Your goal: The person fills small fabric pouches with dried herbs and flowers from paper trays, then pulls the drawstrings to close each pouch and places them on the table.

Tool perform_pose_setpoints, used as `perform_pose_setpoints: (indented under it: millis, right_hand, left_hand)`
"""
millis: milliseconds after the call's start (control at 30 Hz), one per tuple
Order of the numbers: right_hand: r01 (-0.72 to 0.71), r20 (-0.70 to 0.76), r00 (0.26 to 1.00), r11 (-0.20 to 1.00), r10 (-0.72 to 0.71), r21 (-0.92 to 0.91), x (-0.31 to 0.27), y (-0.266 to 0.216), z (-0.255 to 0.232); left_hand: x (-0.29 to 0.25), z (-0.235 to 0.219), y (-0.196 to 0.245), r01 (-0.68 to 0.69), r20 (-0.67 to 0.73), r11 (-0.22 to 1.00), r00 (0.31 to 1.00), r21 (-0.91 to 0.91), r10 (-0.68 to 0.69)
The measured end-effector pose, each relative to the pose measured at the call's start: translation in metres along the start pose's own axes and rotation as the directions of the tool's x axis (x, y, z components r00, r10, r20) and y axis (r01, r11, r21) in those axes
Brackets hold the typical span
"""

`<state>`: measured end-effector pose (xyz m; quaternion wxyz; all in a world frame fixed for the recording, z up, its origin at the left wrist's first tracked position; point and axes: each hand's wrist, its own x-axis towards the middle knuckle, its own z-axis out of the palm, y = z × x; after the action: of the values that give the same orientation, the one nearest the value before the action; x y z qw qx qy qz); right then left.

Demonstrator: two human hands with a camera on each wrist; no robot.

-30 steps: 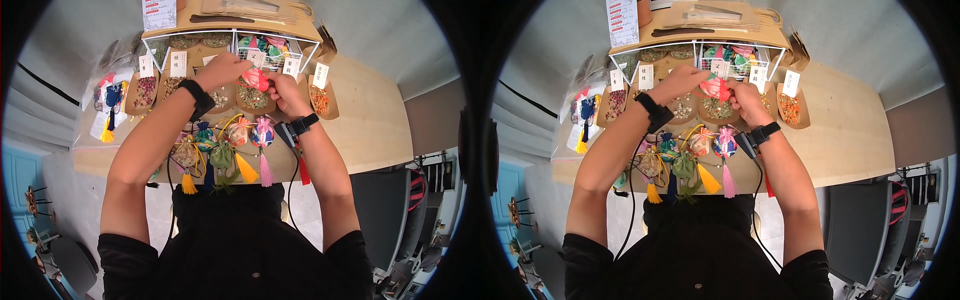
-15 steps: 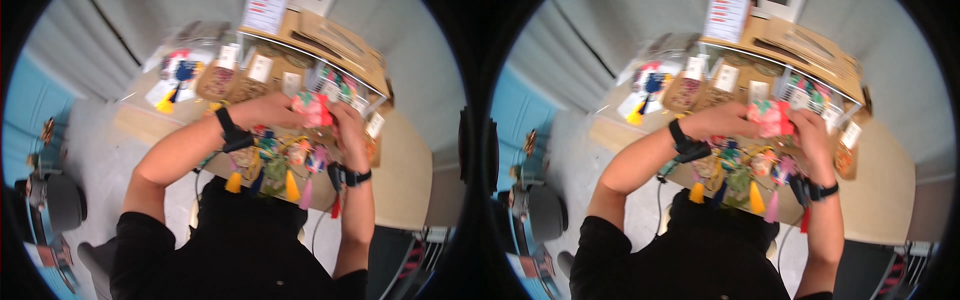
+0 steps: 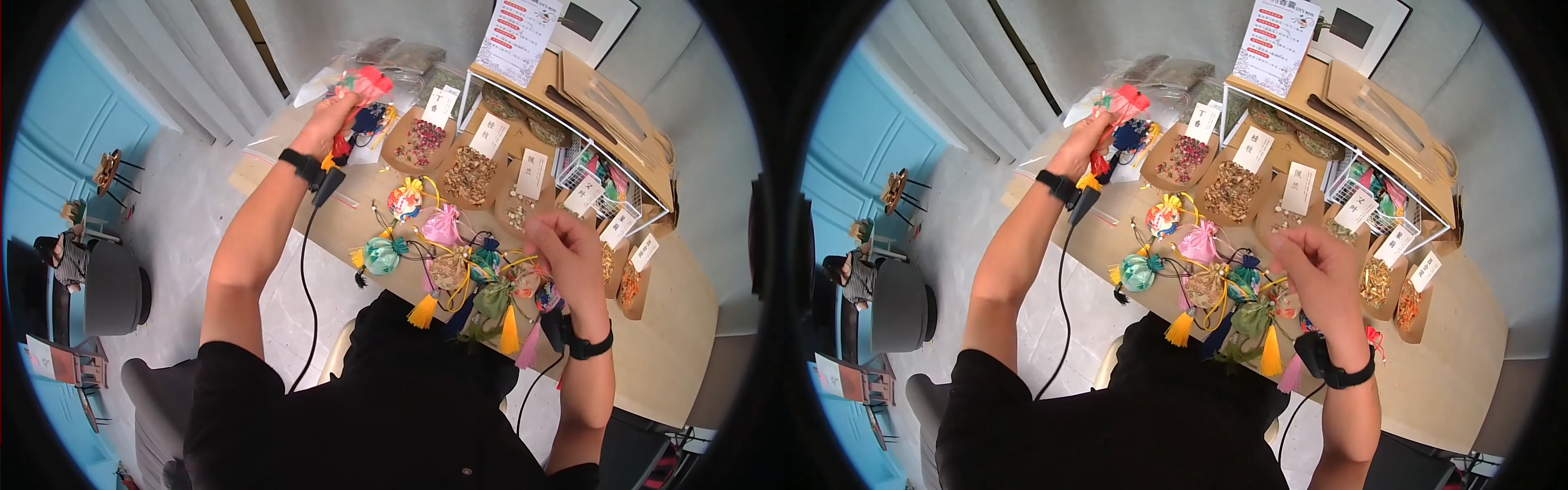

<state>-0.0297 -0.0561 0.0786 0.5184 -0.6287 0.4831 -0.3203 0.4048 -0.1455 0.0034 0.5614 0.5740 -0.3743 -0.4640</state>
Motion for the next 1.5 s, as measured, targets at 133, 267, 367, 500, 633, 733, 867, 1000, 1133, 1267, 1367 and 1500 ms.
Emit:
perform_pose_setpoints:
  millis: [133, 267, 367, 500, 633, 733, 867, 1000, 1133, 1267, 1367, 1500]
  right_hand:
    - [-0.051, -0.023, 0.998, 0.998, 0.052, 0.026, -0.017, 0.013, -0.011]
    - [-0.126, -0.057, 0.99, 0.991, 0.129, 0.05, -0.038, 0.023, -0.023]
    - [-0.118, -0.095, 0.988, 0.991, 0.123, 0.056, -0.05, 0.039, -0.033]
    - [-0.142, -0.095, 0.984, 0.987, 0.149, 0.079, -0.058, 0.047, -0.039]
    - [-0.122, -0.063, 0.99, 0.987, 0.129, 0.101, -0.059, 0.053, -0.036]
    - [-0.12, -0.066, 0.99, 0.988, 0.127, 0.1, -0.059, 0.057, -0.032]
    - [-0.112, -0.091, 0.989, 0.992, 0.117, 0.055, -0.066, 0.061, -0.033]
    - [-0.071, -0.188, 0.981, 0.99, 0.047, -0.123, -0.074, 0.076, -0.032]
    - [0.057, -0.238, 0.956, 0.908, -0.169, -0.416, -0.079, 0.088, -0.028]
    - [-0.03, -0.279, 0.95, 0.851, -0.139, -0.525, -0.09, 0.092, -0.023]
    - [-0.045, -0.259, 0.961, 0.868, -0.098, -0.495, -0.1, 0.103, -0.021]
    - [-0.021, -0.202, 0.976, 0.897, -0.077, -0.442, -0.1, 0.103, -0.013]
  left_hand:
    - [0.058, -0.033, -0.049, 0.074, -0.197, 0.993, 0.979, 0.088, -0.055]
    - [0.064, -0.024, -0.059, 0.22, -0.248, 0.954, 0.954, 0.203, -0.168]
    - [0.069, -0.031, -0.059, 0.302, -0.21, 0.927, 0.943, 0.223, -0.256]
    - [0.096, -0.057, -0.073, 0.249, -0.163, 0.934, 0.964, 0.255, -0.212]
    - [0.085, -0.042, -0.059, 0.297, -0.308, 0.63, 0.947, 0.717, -0.096]
    - [0.068, -0.027, -0.055, 0.296, -0.315, 0.165, 0.943, 0.941, 0.104]
    - [0.052, -0.006, -0.043, 0.229, -0.219, 0.024, 0.887, 0.973, 0.407]
    - [0.09, -0.014, -0.049, -0.015, -0.07, 0.171, 0.873, 0.985, 0.482]
    - [0.177, -0.054, -0.095, -0.301, 0.244, 0.214, 0.935, 0.929, 0.258]
    - [0.243, -0.092, -0.153, -0.243, 0.131, 0.439, 0.954, 0.865, 0.27]
    - [0.194, -0.065, -0.108, -0.172, 0.072, 0.531, 0.976, 0.83, 0.205]
    - [0.104, -0.01, -0.052, -0.385, 0.154, 0.31, 0.807, 0.869, 0.571]
